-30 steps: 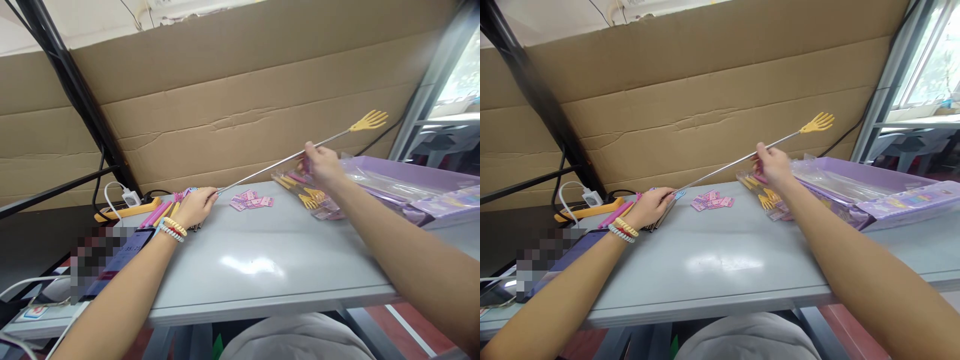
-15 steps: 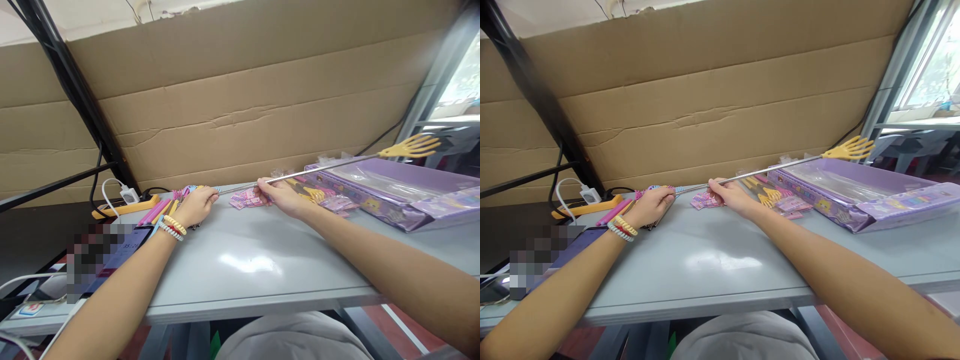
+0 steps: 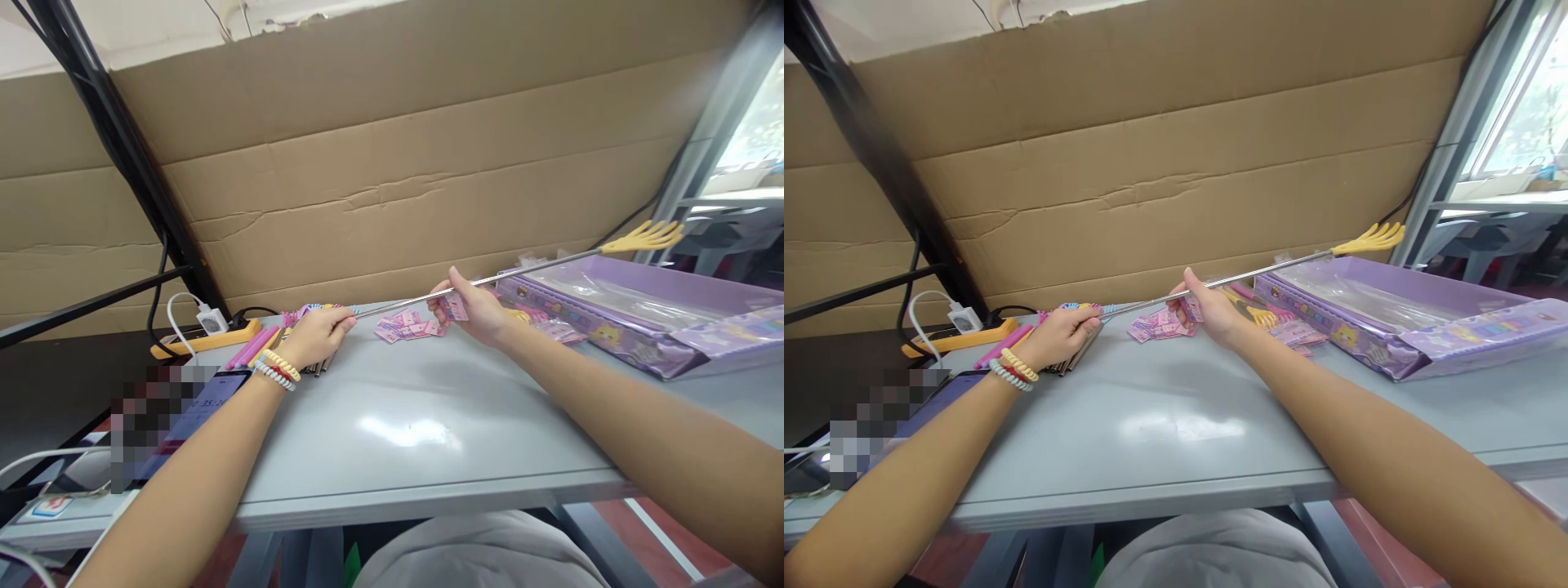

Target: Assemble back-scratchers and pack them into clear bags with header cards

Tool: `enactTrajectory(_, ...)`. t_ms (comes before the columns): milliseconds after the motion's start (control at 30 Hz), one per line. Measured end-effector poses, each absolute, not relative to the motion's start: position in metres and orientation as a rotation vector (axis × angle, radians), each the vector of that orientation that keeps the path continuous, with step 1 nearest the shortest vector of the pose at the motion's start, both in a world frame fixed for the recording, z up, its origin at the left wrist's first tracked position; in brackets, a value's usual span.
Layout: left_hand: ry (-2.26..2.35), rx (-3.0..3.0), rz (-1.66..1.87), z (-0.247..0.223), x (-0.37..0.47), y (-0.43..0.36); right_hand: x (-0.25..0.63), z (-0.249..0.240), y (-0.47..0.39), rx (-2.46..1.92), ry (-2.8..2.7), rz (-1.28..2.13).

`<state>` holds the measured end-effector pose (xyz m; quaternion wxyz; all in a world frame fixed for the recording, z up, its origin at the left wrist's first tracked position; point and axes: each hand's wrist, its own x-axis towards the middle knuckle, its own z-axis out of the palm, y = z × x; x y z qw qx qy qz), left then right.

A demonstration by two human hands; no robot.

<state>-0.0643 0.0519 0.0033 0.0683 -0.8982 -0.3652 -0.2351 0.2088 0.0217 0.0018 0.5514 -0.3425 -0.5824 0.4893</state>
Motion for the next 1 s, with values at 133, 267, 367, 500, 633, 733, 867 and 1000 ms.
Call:
enactTrajectory(133,-1.191,-2.654,-0.799,0.005,-0.07,0.055,0.221,0.007,0.027,-0.815,-1.391,1.089)
enactTrajectory(267,-1.345,-2.516,-0.795,0.009,-0.074,0.055,0.239,0.013,0.032,-0.812,-1.339,1.053)
enactTrajectory(367,-1.404,-2.431,-0.81,0.01,-0.079,0.057,0.251,0.016,0.034,-0.794,-1.308,1.109)
enactTrajectory(500,-1.445,-2.393,-0.815,0.009,-0.088,0.063,0.254,0.019,0.032,-0.759,-1.305,1.187)
enactTrajectory(633,-1.422,-2.467,-0.822,0.007,-0.092,0.065,0.248,0.021,0.029,-0.794,-1.324,1.147)
enactTrajectory(733,-1.405,-2.521,-0.822,0.007,-0.091,0.063,0.246,0.021,0.028,-0.79,-1.352,1.061)
enactTrajectory(867,-1.379,-2.583,-0.773,0.009,-0.085,0.058,0.247,0.019,0.03,-0.785,-1.372,1.005)
enactTrajectory(1000,-1.355,-2.617,-0.692,0.008,-0.083,0.056,0.246,0.015,0.031,-0.791,-1.391,0.97)
